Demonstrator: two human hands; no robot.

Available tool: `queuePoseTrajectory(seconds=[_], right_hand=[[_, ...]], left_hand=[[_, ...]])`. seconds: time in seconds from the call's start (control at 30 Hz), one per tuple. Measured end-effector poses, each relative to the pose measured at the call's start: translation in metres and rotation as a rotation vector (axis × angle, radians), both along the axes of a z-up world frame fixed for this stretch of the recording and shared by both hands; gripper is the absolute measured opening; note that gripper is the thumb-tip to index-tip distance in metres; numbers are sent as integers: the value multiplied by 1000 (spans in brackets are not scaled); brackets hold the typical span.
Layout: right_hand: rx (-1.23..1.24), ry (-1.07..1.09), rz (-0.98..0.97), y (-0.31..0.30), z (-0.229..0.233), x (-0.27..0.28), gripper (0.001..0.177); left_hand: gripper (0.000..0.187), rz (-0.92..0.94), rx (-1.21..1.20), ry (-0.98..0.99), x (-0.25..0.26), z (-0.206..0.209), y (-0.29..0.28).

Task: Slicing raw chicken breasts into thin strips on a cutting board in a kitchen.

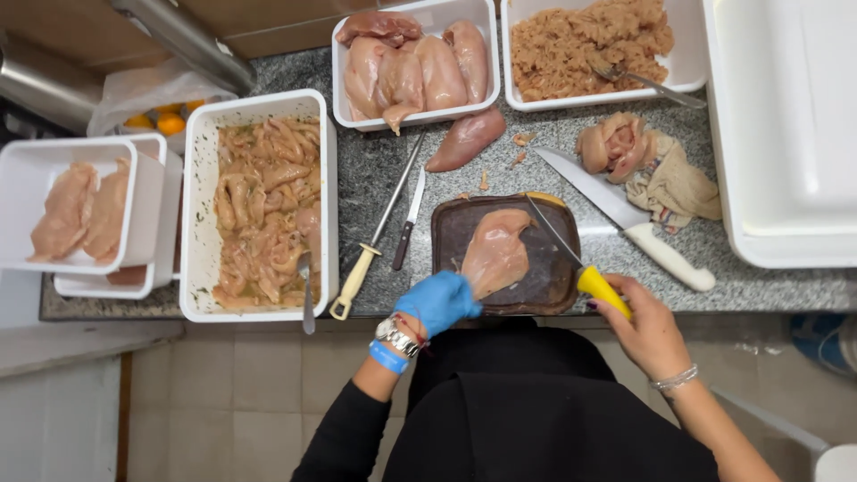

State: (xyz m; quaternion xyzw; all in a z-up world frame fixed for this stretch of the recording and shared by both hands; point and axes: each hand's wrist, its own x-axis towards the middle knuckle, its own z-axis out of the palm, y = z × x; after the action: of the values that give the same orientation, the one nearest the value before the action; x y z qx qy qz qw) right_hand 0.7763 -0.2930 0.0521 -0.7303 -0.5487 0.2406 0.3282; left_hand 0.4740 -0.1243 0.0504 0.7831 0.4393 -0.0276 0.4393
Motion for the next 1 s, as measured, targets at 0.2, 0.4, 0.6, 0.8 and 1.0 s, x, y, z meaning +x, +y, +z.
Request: queuePoseTrajectory(seconds=[0.2, 0.4, 0.6, 0.8, 1.0], right_hand=[[-182, 54, -262, -6, 19, -40, 46], [-131, 124, -379, -22, 30, -75, 50], [-141, 389, -335, -17, 21, -77, 44], [-108, 440, -201, 14, -4, -41, 39], [-186, 320, -119, 39, 18, -18, 37]], left_hand=[[51, -306, 488, -399, 57, -32, 39], [129, -328, 411, 180, 99, 50, 71], [109, 25, 542, -411, 46, -59, 75], [121, -170, 728, -145, 29, -44, 33], [130, -159, 641, -223, 12, -21, -3]])
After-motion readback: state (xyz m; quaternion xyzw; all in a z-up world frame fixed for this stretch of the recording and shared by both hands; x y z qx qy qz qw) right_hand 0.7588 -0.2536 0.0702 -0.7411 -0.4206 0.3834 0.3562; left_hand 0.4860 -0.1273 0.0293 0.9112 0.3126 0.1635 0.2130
